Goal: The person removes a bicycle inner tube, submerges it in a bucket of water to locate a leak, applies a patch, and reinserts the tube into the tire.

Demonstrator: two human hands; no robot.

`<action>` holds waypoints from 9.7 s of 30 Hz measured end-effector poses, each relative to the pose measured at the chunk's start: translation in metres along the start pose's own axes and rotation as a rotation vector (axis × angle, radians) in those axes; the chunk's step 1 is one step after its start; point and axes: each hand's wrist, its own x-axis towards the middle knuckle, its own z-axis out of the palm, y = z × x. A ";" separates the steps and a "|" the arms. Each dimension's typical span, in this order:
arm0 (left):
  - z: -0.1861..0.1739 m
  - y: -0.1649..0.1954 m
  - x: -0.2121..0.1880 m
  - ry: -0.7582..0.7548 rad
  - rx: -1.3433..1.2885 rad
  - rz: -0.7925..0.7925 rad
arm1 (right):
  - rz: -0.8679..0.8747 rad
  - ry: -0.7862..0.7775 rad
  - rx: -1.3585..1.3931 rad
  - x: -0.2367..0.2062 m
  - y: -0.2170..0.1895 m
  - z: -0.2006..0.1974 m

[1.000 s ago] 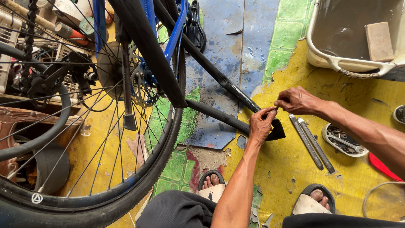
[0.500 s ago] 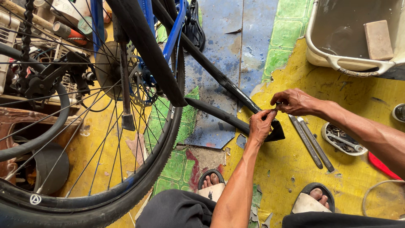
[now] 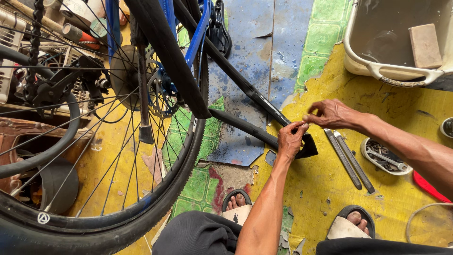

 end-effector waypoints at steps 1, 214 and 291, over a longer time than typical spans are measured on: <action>0.000 0.001 0.000 0.004 -0.003 0.002 | 0.086 -0.011 -0.083 0.000 -0.001 0.000; 0.008 0.028 -0.011 -0.051 0.061 0.007 | -0.082 -0.083 -0.078 -0.015 0.007 -0.004; 0.015 0.046 -0.012 -0.036 0.322 0.084 | -0.122 -0.062 -0.186 -0.010 0.027 0.012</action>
